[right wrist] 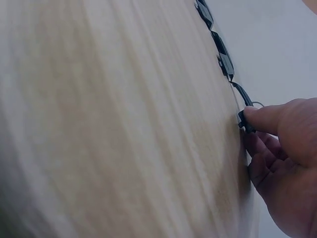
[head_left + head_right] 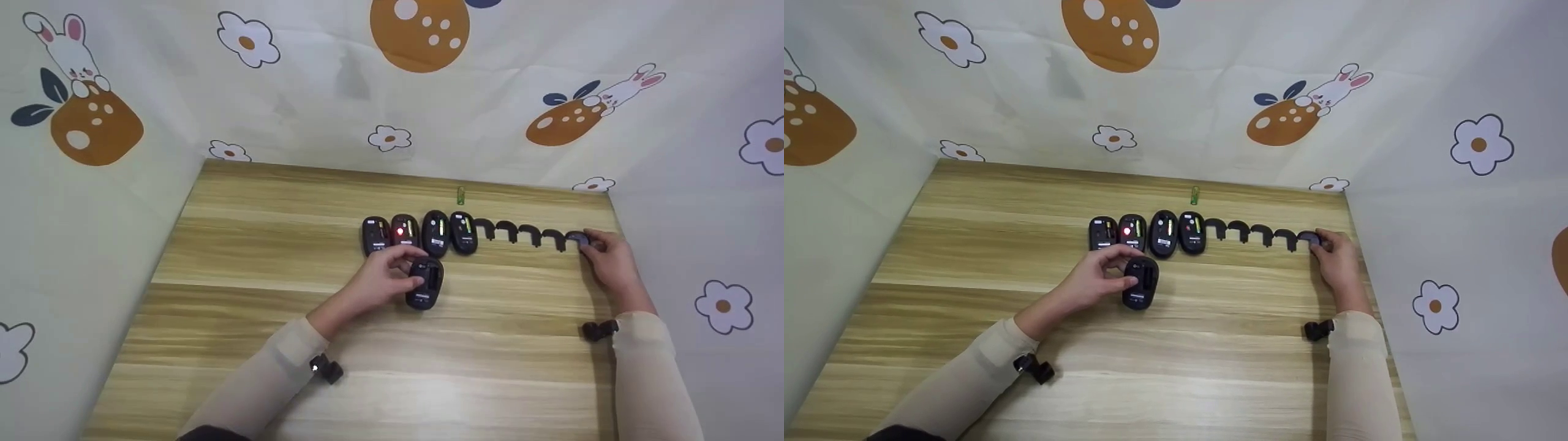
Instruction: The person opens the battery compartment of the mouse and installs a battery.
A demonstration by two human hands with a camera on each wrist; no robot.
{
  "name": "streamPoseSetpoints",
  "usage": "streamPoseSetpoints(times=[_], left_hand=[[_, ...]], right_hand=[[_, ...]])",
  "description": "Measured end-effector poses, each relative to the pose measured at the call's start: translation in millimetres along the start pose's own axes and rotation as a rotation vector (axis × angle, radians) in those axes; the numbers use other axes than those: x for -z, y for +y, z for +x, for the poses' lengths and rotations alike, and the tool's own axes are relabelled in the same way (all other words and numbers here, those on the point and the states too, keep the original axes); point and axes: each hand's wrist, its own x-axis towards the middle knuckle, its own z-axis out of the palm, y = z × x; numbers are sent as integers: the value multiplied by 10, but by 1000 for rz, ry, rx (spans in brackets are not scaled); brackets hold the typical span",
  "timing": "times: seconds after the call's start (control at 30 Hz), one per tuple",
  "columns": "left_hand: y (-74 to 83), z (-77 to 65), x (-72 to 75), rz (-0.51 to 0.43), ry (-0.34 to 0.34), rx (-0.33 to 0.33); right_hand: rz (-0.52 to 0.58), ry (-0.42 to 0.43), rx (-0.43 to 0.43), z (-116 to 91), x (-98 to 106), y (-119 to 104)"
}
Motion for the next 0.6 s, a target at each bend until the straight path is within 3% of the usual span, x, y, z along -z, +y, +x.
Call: streamPoseSetpoints(times=[0.43,0.6], left_hand=[[33,1,-4,10,4,2],[42,-5,-6,14,1,16]], right_hand=[[-3,-25,-57,6,-2,-15],[19,7,-87,-15,-8,-33]])
